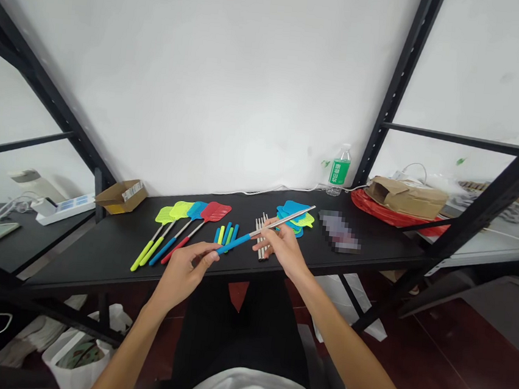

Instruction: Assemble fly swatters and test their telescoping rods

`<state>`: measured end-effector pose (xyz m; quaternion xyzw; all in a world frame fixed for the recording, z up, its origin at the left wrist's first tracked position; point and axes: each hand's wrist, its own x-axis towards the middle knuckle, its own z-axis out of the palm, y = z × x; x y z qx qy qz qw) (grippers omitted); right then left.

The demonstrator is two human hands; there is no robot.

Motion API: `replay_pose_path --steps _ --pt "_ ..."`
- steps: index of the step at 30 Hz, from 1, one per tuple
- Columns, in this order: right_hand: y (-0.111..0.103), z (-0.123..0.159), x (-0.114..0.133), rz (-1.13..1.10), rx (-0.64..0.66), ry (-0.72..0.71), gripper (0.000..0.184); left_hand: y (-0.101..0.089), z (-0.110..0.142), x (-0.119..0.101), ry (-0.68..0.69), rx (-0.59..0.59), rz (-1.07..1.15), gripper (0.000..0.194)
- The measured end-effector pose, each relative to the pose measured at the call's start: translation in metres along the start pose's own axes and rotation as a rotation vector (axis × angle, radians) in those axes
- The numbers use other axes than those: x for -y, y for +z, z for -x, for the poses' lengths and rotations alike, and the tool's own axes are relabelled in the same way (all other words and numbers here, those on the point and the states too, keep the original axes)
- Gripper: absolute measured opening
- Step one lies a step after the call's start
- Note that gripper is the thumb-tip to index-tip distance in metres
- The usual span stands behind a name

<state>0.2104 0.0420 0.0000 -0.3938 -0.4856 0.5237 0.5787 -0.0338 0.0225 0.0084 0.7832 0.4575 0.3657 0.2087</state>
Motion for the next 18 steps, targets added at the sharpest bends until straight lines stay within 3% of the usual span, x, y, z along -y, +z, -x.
replay_pose_path --steps 10,15,18 --pt "0.005 0.008 0.001 0.144 0.153 -0.085 0.026 0.008 0.002 -0.004 -0.004 0.027 0.088 0.030" --pt "0.011 0.012 0.000 0.213 0.317 -0.061 0.030 0.014 0.002 -0.015 0.045 0.112 0.118 0.035" --pt "0.008 0.009 0.001 0.147 0.251 -0.053 0.038 0.013 0.002 -0.016 0.019 0.124 0.109 0.038"
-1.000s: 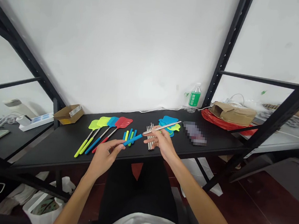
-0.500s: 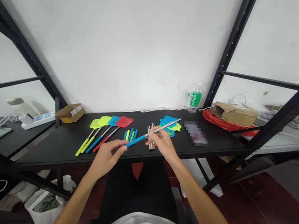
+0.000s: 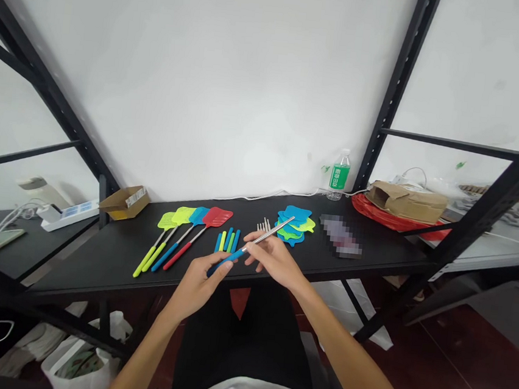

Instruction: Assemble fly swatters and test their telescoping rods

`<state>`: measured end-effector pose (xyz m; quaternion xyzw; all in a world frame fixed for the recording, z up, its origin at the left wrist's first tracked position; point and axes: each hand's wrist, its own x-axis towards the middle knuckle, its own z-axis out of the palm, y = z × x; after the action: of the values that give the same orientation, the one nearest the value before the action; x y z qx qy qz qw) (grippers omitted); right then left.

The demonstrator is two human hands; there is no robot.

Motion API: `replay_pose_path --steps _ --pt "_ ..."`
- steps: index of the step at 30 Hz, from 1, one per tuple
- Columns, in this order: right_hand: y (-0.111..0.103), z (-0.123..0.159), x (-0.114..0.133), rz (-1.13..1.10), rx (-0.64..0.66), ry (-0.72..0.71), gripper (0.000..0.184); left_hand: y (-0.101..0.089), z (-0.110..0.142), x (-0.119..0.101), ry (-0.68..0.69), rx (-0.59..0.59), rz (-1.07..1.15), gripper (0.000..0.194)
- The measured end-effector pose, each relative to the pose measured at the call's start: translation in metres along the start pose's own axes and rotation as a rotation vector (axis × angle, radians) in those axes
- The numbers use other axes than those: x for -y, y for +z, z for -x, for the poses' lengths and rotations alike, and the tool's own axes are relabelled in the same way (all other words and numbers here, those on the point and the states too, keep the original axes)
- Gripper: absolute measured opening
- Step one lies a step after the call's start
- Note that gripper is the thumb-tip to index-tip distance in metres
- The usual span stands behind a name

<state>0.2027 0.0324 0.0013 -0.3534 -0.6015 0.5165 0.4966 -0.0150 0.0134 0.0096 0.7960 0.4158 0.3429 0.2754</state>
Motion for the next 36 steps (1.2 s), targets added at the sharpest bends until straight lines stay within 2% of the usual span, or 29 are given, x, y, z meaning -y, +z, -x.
replay_pose_path --steps 4,8,14,24,27,29,31,33,35,36 --pt "-0.022 -0.003 0.006 -0.134 -0.248 -0.016 0.041 -0.007 0.001 0.006 -0.041 -0.040 -0.010 0.039" --pt "-0.040 -0.004 0.010 -0.132 -0.342 -0.050 0.040 -0.012 0.001 0.009 -0.045 -0.060 -0.027 0.039" --pt "-0.032 -0.004 0.003 -0.019 -0.310 -0.081 0.041 -0.010 0.002 0.010 -0.059 -0.058 -0.039 0.041" --pt "-0.016 -0.004 0.000 -0.013 -0.304 -0.099 0.039 -0.011 0.000 0.014 -0.023 -0.109 -0.065 0.040" --pt "-0.019 -0.003 -0.003 -0.012 -0.245 -0.063 0.041 -0.014 0.000 0.014 -0.021 -0.102 -0.072 0.039" --pt "-0.028 -0.007 -0.007 0.007 -0.186 -0.029 0.047 -0.019 0.001 0.016 -0.024 -0.109 -0.081 0.038" --pt "-0.047 -0.019 -0.012 0.096 -0.203 -0.010 0.055 -0.026 0.002 0.021 -0.032 -0.148 -0.094 0.038" --pt "-0.076 -0.042 -0.018 0.330 -0.358 0.002 0.058 -0.033 0.003 0.026 -0.054 -0.201 -0.110 0.039" --pt "-0.111 -0.070 -0.027 0.751 -0.487 0.118 0.053 -0.038 0.004 0.029 -0.070 -0.229 -0.126 0.040" --pt "-0.127 -0.084 -0.032 0.828 -0.510 0.168 0.052 -0.039 0.005 0.030 -0.070 -0.232 -0.130 0.040"
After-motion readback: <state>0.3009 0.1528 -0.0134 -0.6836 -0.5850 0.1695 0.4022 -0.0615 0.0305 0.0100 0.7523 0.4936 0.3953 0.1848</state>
